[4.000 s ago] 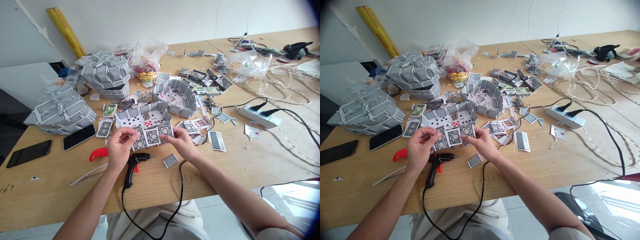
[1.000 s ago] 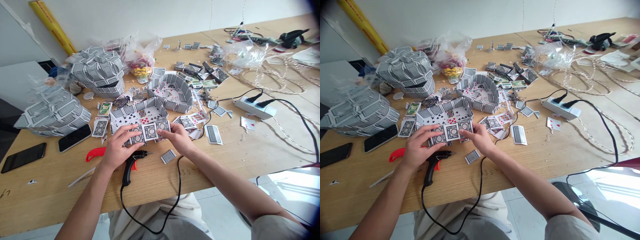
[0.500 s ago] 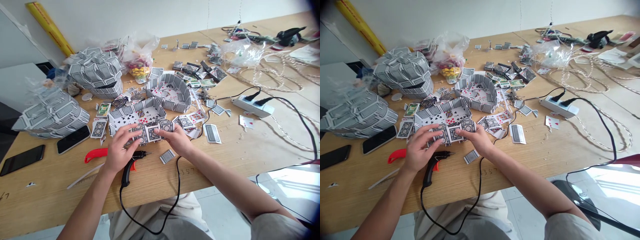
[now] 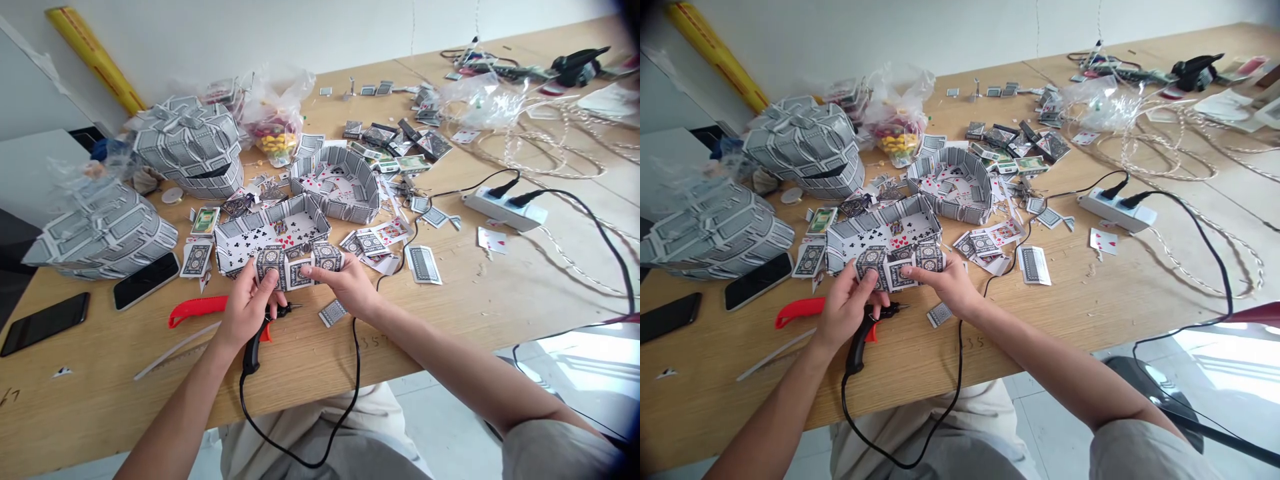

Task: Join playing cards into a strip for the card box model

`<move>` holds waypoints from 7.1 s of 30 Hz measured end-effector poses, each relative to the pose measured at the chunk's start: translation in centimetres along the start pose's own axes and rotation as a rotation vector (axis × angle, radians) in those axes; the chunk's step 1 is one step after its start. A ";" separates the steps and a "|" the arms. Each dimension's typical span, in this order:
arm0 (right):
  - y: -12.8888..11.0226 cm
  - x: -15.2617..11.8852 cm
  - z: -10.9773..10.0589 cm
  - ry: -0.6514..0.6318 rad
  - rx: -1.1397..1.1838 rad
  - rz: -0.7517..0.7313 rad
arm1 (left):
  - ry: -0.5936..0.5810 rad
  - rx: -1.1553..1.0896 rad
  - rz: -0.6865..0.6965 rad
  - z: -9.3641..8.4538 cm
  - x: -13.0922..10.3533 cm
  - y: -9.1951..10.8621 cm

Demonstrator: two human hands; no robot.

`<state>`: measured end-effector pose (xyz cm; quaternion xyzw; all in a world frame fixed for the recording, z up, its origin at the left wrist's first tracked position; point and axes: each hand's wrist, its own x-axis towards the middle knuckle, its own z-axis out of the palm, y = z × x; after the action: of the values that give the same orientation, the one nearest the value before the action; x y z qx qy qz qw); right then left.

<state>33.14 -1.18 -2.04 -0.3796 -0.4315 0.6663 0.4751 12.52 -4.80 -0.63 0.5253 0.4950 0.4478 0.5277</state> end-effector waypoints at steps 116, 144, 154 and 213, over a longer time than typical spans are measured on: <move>-0.2 -1.0 1.0 -0.009 -0.081 0.009 | 0.191 0.080 0.027 2.4 -0.5 -1.2; 0.2 -0.6 0.2 -0.062 -0.053 0.002 | 0.194 0.073 0.008 1.8 -0.5 -0.4; 0.5 -0.8 0.2 -0.034 -0.078 0.031 | 0.185 0.114 0.020 2.2 -0.6 -1.4; -0.3 -0.6 0.0 -0.030 -0.074 -0.004 | 0.108 0.048 0.012 1.4 -0.2 0.4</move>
<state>33.40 -1.66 -1.66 -0.3857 -0.4638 0.6546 0.4556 13.92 -5.10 -0.28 0.5160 0.5299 0.4668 0.4849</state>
